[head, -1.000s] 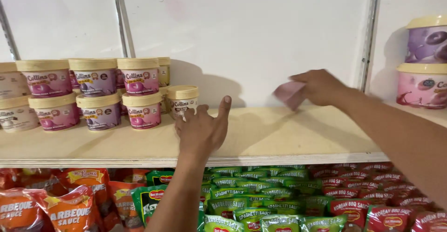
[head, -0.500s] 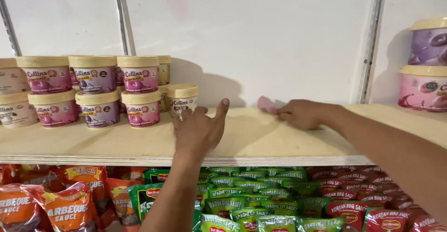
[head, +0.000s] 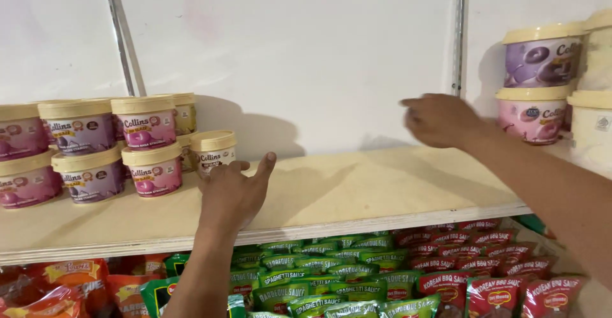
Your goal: The recorder is wiping down product containers and the shelf surface with a cloth in a grocery store.
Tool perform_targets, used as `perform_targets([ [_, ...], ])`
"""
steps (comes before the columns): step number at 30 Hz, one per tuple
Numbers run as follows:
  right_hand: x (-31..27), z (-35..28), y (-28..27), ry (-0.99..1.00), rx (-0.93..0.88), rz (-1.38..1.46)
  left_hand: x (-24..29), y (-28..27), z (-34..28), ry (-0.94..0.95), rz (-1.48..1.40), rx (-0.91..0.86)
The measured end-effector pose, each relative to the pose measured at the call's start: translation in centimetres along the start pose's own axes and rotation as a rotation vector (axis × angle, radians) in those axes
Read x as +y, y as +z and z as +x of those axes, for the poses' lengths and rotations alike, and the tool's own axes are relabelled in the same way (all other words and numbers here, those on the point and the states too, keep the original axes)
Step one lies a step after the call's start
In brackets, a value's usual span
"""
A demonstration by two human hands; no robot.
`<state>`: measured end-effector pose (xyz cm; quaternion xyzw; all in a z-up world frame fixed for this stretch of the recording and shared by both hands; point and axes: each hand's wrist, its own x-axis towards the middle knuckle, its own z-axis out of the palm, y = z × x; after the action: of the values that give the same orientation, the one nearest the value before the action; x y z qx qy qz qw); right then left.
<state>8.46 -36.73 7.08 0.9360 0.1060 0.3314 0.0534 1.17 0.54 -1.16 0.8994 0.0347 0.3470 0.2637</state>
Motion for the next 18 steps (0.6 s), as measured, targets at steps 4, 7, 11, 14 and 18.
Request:
perform_targets([
  [4,-6.8,0.3,1.9,-0.3,-0.104,0.41,-0.3,0.4,0.1,0.052,0.025,0.059],
  [7,-9.0,-0.1,3.5,-0.384,-0.278,0.526,-0.2,0.2,0.0,0.02,0.052,0.024],
  [11,-1.7,3.0,8.7,-0.409,-0.427,0.16,0.1,-0.3,-0.5,-0.031,0.052,0.003],
  [14,9.9,4.0,12.3,-0.26,-0.504,-0.19,0.6,-0.5,-0.7,-0.034,0.033,-0.026],
  [18,19.3,0.9,11.7,0.146,-0.544,-0.44,0.4,-0.5,-0.5,0.002,0.024,0.008],
])
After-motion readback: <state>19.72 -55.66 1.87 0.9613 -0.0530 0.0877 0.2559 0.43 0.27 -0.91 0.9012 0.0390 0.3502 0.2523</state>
